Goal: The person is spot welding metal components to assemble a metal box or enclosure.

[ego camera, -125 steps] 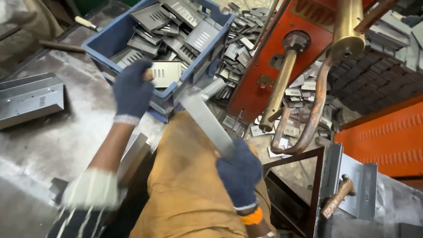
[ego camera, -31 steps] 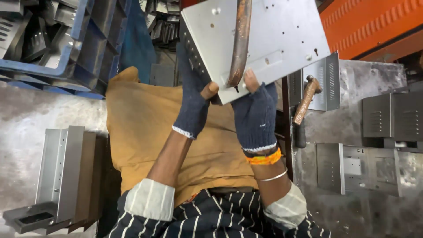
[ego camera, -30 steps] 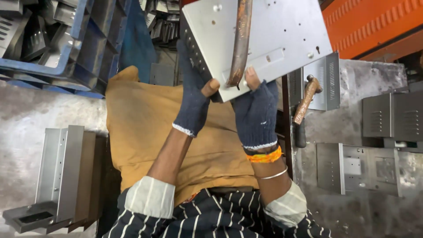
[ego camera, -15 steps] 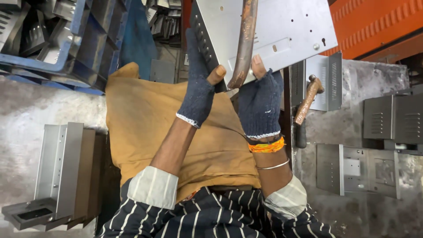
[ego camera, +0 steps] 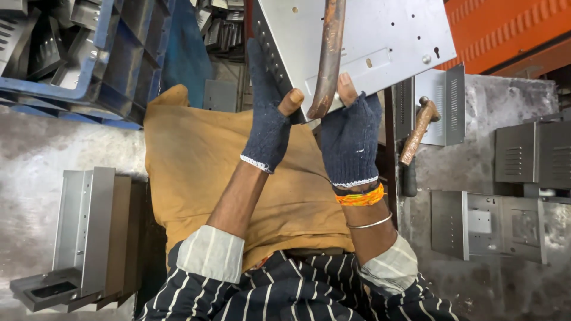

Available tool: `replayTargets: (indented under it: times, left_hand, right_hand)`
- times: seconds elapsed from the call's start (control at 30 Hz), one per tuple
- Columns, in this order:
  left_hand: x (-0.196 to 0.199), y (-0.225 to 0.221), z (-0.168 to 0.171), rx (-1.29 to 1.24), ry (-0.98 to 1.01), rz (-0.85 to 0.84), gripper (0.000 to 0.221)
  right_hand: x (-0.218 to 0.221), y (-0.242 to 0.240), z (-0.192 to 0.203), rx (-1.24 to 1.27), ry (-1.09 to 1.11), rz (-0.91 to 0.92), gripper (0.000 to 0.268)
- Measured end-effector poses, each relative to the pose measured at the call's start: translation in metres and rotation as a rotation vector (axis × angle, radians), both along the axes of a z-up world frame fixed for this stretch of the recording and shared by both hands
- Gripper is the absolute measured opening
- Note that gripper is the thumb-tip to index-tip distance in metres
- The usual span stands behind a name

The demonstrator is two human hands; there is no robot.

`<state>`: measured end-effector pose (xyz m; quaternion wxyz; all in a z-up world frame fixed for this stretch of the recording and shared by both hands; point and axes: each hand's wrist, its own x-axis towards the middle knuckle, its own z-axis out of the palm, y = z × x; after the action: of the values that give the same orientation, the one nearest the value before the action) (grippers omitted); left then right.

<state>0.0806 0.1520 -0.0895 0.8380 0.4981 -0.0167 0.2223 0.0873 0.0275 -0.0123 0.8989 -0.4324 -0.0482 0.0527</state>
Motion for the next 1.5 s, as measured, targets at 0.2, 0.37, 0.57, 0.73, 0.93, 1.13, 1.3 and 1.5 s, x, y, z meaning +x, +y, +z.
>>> replayTargets:
  times: [0.2, 0.37, 0.57, 0.73, 0.93, 1.13, 1.3, 1.5]
  left_hand:
    - [0.001, 0.000, -0.003, 0.022, 0.002, 0.017, 0.136]
    - [-0.006, -0.001, 0.006, -0.007, -0.010, 0.005, 0.134]
    - [-0.007, -0.003, 0.010, -0.010, -0.038, 0.006, 0.132]
    - [-0.004, -0.007, 0.011, -0.268, -0.241, -0.026, 0.129]
    - [-0.018, 0.002, -0.002, -0.199, -0.100, -0.012, 0.111]
    - [-0.058, 0.032, 0.012, 0.229, -0.022, 0.109, 0.075]
    - [-0.069, 0.025, 0.037, 0.389, -0.016, 0.056, 0.068]
    - [-0.046, 0.018, 0.047, 0.403, -0.119, -0.015, 0.057]
  right_hand:
    - [0.001, 0.001, 0.001, 0.016, 0.017, 0.005, 0.031]
    - [-0.002, 0.000, -0.001, 0.018, 0.017, -0.014, 0.031]
    - [-0.008, 0.007, 0.011, -0.084, -0.048, -0.017, 0.031]
    - [-0.008, 0.004, 0.009, 0.108, 0.041, -0.006, 0.043]
    - [-0.027, -0.009, 0.030, 0.003, -0.013, 0.045, 0.041]
    - [-0.025, -0.052, 0.022, -0.147, -0.010, 0.150, 0.050]
    - [0.002, -0.077, 0.001, -0.089, 0.159, 0.146, 0.040]
    - [0.028, -0.073, 0.014, -0.137, 0.120, 0.087, 0.044]
